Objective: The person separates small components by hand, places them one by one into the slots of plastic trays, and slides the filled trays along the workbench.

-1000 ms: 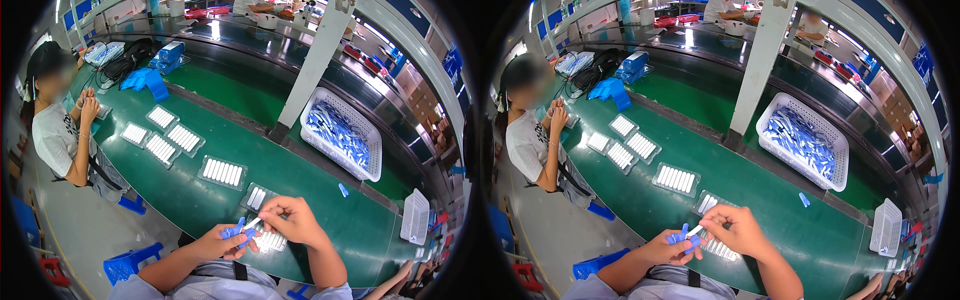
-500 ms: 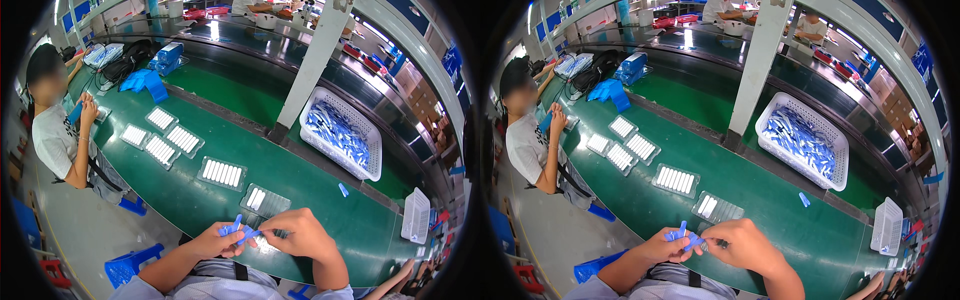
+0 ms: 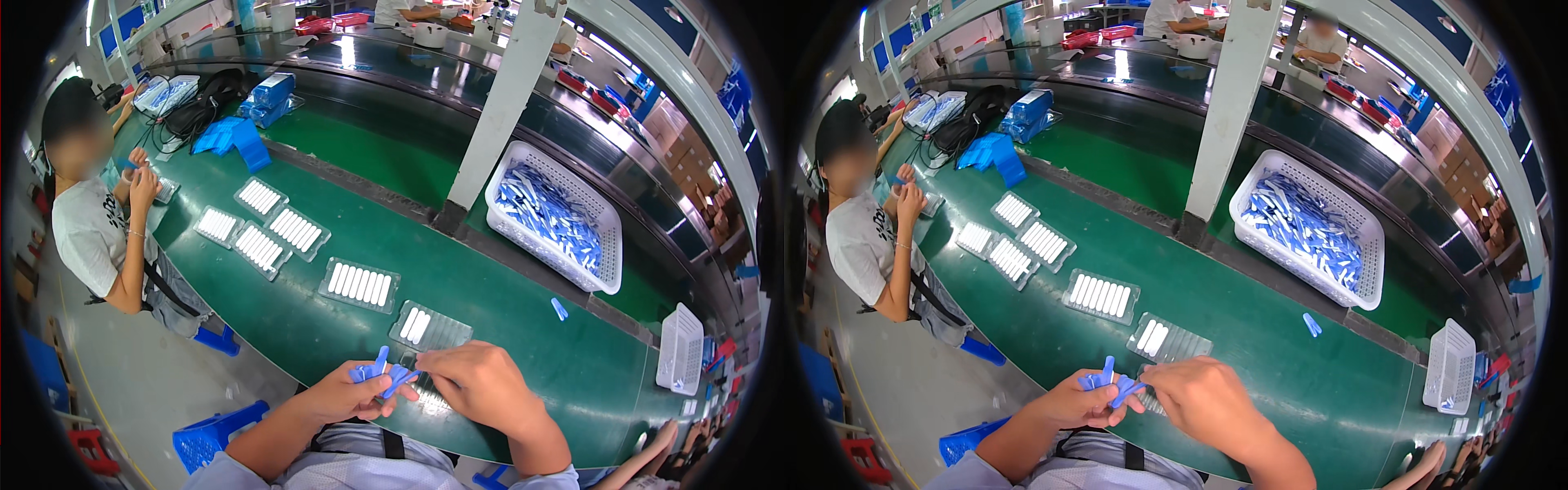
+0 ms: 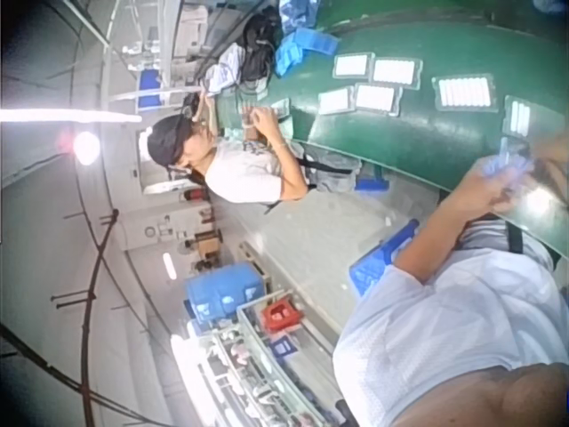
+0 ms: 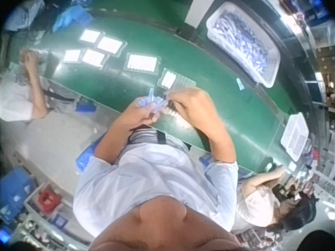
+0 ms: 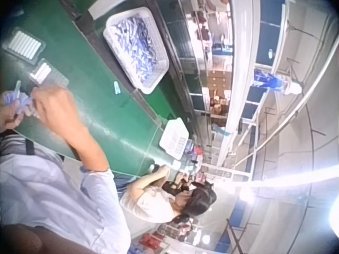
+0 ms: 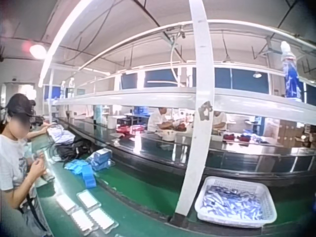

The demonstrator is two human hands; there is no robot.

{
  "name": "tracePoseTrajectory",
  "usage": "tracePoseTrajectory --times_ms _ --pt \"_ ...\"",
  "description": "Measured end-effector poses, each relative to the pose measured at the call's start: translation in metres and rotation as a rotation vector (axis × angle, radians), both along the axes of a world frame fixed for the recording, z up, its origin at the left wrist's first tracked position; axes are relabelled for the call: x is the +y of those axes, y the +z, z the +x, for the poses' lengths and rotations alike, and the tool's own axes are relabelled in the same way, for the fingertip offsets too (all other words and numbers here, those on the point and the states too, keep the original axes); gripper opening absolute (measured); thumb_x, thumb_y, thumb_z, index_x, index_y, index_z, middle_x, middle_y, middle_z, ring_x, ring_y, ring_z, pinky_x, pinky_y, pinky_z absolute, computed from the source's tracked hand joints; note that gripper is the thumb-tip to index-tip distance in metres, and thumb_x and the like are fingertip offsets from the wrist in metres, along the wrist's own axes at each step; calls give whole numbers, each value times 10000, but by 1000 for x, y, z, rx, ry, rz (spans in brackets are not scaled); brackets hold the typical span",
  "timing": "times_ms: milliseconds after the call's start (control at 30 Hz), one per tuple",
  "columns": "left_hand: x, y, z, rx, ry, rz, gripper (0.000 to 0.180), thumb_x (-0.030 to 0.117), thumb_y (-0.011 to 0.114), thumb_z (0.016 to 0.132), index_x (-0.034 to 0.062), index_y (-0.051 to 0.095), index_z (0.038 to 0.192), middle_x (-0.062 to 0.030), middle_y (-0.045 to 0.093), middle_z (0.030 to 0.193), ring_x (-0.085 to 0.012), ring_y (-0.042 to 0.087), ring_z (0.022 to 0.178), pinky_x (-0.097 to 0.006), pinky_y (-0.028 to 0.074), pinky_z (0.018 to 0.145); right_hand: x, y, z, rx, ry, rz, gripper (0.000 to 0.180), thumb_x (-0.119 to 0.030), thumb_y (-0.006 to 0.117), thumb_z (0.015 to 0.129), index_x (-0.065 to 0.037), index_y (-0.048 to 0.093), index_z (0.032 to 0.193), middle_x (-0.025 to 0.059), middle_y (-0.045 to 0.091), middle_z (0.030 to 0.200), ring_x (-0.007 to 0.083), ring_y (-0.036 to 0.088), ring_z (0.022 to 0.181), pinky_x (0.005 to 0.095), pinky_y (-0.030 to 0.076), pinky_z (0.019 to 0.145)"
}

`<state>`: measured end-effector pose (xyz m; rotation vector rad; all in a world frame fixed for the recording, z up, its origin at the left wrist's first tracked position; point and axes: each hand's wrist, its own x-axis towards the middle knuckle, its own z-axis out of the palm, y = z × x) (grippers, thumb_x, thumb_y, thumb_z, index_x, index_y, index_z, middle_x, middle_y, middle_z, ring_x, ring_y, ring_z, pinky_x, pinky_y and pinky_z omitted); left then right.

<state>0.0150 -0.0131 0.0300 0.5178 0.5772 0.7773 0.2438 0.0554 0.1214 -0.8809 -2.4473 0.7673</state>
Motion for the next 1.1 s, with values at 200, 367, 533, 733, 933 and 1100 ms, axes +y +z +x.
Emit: tracePoseTrajectory --times_ms 200,367,533,733,933,1100 --pt "-1 -10 -6 2 -53 1 323 249 553 1061 -22 580 1235 -136 682 938 -77 515 644 -228 337 505 -22 -11 -21 -44 -13 193 108 -114 677 861 -44 681 943 139 744 933 318 726 876 411 576 727" --pt "-4 3 -3 76 -106 1 268 232 566 1055 -8 614 1165 -90 675 918 -65 493 640 -226 343 506 -11 7 -17 -206 -1 -150 183 -167 692 877 -40 693 1009 136 743 970 320 725 875 417 569 699" --pt "-2 27 14 235 -162 101 280 251 553 1056 -4 666 1026 -17 582 736 -50 423 588 -219 294 505 6 -12 -6 46 17 -338 216 -190 710 883 -42 712 1041 136 736 1012 321 718 893 405 567 727" --pt "-4 12 11 207 -277 176 280 236 549 1061 -14 671 1085 -28 610 788 -52 434 605 -214 324 511 7 -17 -13 105 159 -438 138 -150 713 874 -22 726 923 116 729 1088 308 708 957 391 561 778" --pt "-6 5 9 98 -291 121 432 284 594 1044 -1 583 1369 -53 668 1019 -39 479 685 -189 363 531 14 -23 -7 144 203 -576 115 -103 745 845 -36 753 938 114 732 1061 254 715 924 344 554 758" --pt "-6 11 12 114 -249 87 361 203 564 1054 -44 609 1314 -112 662 999 -68 469 645 -219 338 510 17 -30 -5 223 184 -717 110 -69 728 854 -34 754 955 106 723 1058 222 697 882 327 543 790"
